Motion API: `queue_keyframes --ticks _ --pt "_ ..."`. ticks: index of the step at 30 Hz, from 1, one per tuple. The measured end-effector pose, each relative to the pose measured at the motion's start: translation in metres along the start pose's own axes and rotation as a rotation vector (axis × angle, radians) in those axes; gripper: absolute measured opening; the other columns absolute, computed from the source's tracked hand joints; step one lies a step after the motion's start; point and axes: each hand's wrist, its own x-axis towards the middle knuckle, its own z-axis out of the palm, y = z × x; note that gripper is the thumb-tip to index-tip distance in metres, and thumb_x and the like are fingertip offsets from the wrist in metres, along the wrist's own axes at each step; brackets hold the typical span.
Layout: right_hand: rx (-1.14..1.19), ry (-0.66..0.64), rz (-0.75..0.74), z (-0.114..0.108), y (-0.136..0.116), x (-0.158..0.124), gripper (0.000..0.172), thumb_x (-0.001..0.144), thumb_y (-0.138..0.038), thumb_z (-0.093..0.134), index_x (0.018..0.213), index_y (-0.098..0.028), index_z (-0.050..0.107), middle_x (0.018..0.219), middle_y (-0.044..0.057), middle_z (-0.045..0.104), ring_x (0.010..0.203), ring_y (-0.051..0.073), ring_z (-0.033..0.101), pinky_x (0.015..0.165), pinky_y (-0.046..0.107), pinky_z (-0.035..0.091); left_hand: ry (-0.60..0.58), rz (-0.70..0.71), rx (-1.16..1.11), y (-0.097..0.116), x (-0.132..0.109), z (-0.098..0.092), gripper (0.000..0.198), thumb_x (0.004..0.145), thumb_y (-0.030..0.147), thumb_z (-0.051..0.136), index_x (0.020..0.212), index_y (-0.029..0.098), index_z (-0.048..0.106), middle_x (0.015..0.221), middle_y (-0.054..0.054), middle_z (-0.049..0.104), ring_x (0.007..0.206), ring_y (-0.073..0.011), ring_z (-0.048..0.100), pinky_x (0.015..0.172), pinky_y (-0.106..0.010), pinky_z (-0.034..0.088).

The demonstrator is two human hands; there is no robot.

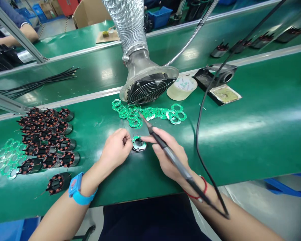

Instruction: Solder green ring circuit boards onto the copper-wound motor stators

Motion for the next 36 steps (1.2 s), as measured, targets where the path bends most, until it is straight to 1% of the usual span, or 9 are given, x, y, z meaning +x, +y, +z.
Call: queue_keyframes --ticks 3,6,9,11,14,16,18,27,36 --pt "-0.096 -0.211 -0.056 0.006 0.002 0.005 0.053 0.087 -0.014 0.049 0.136 -0.023 0.033 0.124 0.01 0.06 0.117 0.025 0.052 0.096 0.047 0.043 0.002 0.003 0.001 0.001 0.001 0.001 0.013 0.074 0.009 0.046 0.065 0.018 0.043 0.065 0.002 0.046 0.063 -0.0122 0.043 0.06 -0.025 0.031" --pt "-0.138 -0.303 -0.088 0.01 0.006 0.008 0.058 0.081 -0.01 0.048 0.136 -0.02 0.03 0.129 0.013 0.054 0.118 0.026 0.051 0.096 0.05 0.043 -0.019 -0.026 -0.03 -0.001 0.001 -0.001 0.013 0.074 0.01 0.046 0.065 0.018 0.043 0.065 0.003 0.047 0.063 -0.0123 0.044 0.06 -0.025 0.032" --pt "-0.183 -0.257 -0.031 0.01 0.009 0.007 0.053 0.083 -0.012 0.05 0.133 -0.022 0.034 0.121 0.011 0.059 0.11 0.026 0.055 0.09 0.049 0.047 -0.114 -0.087 -0.198 -0.009 0.0 -0.005 0.004 0.081 0.02 0.048 0.082 0.018 0.051 0.072 0.002 0.052 0.067 -0.0125 0.048 0.063 -0.025 0.037" --pt "-0.211 -0.199 0.015 0.008 0.01 0.006 0.053 0.084 -0.021 0.057 0.132 -0.022 0.036 0.117 0.012 0.06 0.106 0.028 0.056 0.088 0.05 0.048 -0.235 -0.093 -0.312 -0.015 -0.001 -0.008 0.019 0.083 0.03 0.052 0.098 0.018 0.052 0.08 0.001 0.055 0.069 -0.0123 0.05 0.064 -0.025 0.04" --pt "-0.201 -0.149 0.042 0.005 0.012 0.004 0.056 0.083 -0.025 0.06 0.133 -0.021 0.035 0.118 0.012 0.059 0.107 0.028 0.056 0.089 0.048 0.049 -0.337 -0.039 -0.304 -0.019 0.0 -0.01 0.018 0.081 0.027 0.056 0.096 0.018 0.055 0.08 0.001 0.056 0.07 -0.0116 0.049 0.064 -0.024 0.04" --pt "-0.187 -0.146 0.036 0.005 0.012 0.003 0.055 0.084 -0.024 0.058 0.133 -0.022 0.034 0.119 0.011 0.059 0.108 0.027 0.057 0.09 0.046 0.049 -0.296 -0.002 -0.265 -0.018 0.0 -0.01 0.006 0.082 0.022 0.053 0.085 0.017 0.056 0.076 0.002 0.055 0.07 -0.0111 0.048 0.064 -0.023 0.038" --pt "-0.194 -0.152 0.01 0.006 0.011 0.002 0.054 0.085 -0.025 0.058 0.133 -0.022 0.034 0.116 0.011 0.06 0.106 0.027 0.058 0.088 0.046 0.05 -0.233 0.016 -0.289 -0.015 0.001 -0.009 0.007 0.083 0.021 0.051 0.078 0.017 0.055 0.073 0.002 0.055 0.068 -0.0105 0.048 0.063 -0.023 0.037" --pt "-0.222 -0.246 -0.252 0.007 0.001 0.003 0.053 0.086 -0.017 0.052 0.135 -0.022 0.032 0.124 0.011 0.059 0.129 0.027 0.04 0.098 0.051 0.038 -0.2 -0.03 -0.458 -0.015 -0.001 -0.005 0.013 0.084 0.028 0.053 0.08 0.016 0.055 0.073 0.002 0.057 0.068 -0.0103 0.051 0.065 -0.023 0.039" --pt "-0.222 -0.161 -0.16 0.008 -0.002 0.004 0.035 0.086 -0.012 0.05 0.119 -0.022 0.048 0.099 0.007 0.067 0.092 0.021 0.061 0.081 0.041 0.048 -0.17 -0.144 -0.429 -0.012 -0.002 -0.003 0.016 0.084 0.03 0.049 0.077 0.016 0.054 0.064 0.004 0.051 0.061 -0.0101 0.047 0.059 -0.023 0.037"
